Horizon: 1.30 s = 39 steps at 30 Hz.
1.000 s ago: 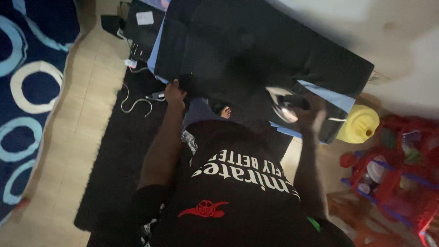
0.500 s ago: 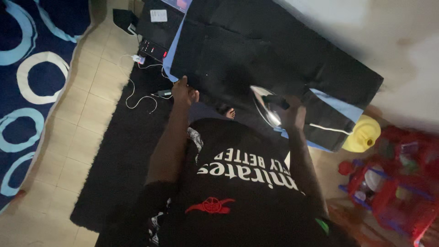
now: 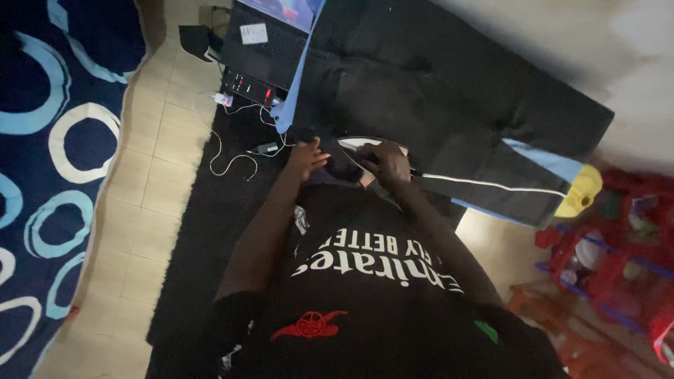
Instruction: The person lays out and smooths a pair of pants on a table by hand, then presses them using an iron.
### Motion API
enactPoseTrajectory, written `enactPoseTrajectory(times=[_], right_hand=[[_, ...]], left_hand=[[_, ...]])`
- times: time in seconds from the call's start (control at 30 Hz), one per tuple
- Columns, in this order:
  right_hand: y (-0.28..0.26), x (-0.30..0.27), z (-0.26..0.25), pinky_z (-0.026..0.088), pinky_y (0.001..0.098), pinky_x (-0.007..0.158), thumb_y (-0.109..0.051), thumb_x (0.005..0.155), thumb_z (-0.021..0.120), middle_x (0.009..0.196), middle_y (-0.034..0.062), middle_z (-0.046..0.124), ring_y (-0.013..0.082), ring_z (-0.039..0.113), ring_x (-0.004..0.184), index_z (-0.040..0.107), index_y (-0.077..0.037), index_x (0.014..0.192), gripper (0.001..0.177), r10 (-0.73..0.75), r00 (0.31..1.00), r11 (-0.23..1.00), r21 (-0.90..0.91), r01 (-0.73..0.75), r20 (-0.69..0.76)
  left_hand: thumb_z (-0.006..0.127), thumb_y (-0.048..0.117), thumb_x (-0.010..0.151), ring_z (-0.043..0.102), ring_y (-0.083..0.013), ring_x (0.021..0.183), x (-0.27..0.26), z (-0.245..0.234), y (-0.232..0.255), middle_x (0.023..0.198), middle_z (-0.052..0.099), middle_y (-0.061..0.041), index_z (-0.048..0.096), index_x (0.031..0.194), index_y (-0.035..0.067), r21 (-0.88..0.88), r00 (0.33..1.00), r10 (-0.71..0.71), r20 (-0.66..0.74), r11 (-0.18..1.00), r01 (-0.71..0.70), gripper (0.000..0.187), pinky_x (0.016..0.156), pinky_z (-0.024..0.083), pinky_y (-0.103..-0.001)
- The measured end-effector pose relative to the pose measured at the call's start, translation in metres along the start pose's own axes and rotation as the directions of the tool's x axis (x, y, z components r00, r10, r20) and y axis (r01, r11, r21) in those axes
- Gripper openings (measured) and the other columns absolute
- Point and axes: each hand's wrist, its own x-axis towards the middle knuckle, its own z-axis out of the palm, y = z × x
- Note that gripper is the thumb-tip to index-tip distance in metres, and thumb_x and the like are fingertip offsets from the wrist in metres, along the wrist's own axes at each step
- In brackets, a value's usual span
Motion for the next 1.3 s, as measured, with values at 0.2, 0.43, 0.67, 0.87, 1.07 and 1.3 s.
enactPoseTrajectory(times=[0.2,0.43,0.67,0.87,1.07,1.3], right_hand=[[-0.015,-0.005,-0.024,0.054,0.0465,0.090,-0.041,0.089,0.074,0.122,0.0108,0.072,0.0321,0.069,0.108,0.061,-0.027,0.141,0.056,0.148,0.973,0.984,-0.129,-0.126,0.177],[-0.020,-0.007,0.009,0.061,0.0450,0.090,-0.051,0.095,0.059,0.136,0.0040,0.069,0.0281,0.076,0.106,0.061,-0.042,0.144,0.050,0.510,0.811,0.860,-0.155,-0.485,0.286],[-0.013,0.001,0.047,0.054,0.0448,0.099,-0.022,0.089,0.069,0.135,0.0049,0.070,0.0287,0.068,0.120,0.061,-0.039,0.145,0.059,0.252,0.965,0.963,-0.120,-0.242,0.072],[-0.019,0.001,0.030,0.055,0.0446,0.094,-0.029,0.084,0.077,0.134,0.0072,0.067,0.0284,0.068,0.115,0.057,-0.036,0.144,0.064,0.311,0.937,0.945,-0.156,-0.287,0.162],[-0.007,0.000,0.022,0.056,0.0443,0.091,-0.030,0.086,0.076,0.130,0.0050,0.070,0.0273,0.070,0.110,0.057,-0.038,0.144,0.062,0.339,0.920,0.940,-0.118,-0.321,0.199],[0.016,0.003,-0.011,0.061,0.0432,0.083,-0.041,0.096,0.070,0.114,0.0109,0.078,0.0284,0.076,0.098,0.066,-0.023,0.137,0.045,0.393,0.898,0.905,-0.254,-0.341,0.197]], left_hand=[[0.062,0.032,0.099,0.074,-0.0430,0.110,0.008,-0.022,0.015,0.127,0.063,-0.023,0.056,0.124,-0.005,-0.003,0.935,-0.042,0.351,0.999,0.046,0.045,0.075,0.066,-0.044],[0.075,0.022,0.093,0.074,-0.0429,0.110,0.018,-0.042,0.038,0.130,0.068,-0.026,0.049,0.133,-0.007,0.043,0.951,-0.146,0.273,0.989,0.140,0.056,0.081,0.068,-0.045],[0.074,0.027,0.090,0.076,-0.0346,0.103,0.021,-0.057,0.052,0.123,0.072,-0.014,0.051,0.138,0.000,0.180,0.846,-0.045,0.532,0.982,-0.060,0.060,0.079,0.063,-0.041],[0.077,0.026,0.093,0.077,-0.0288,0.098,0.024,-0.044,0.053,0.113,0.073,-0.008,0.054,0.135,0.005,0.327,0.936,-0.159,0.315,0.944,0.051,0.053,0.074,0.063,-0.034],[0.080,0.028,0.095,0.075,-0.0276,0.078,0.018,-0.048,0.053,0.095,0.064,-0.007,0.055,0.133,0.004,0.196,0.917,0.006,0.398,0.976,-0.091,0.051,0.049,0.049,-0.030],[0.081,0.032,0.094,0.071,-0.0204,0.071,0.015,-0.048,0.066,0.089,0.073,-0.008,0.070,0.117,0.000,0.386,0.961,0.179,0.209,0.888,-0.249,0.041,0.055,0.054,-0.029]])
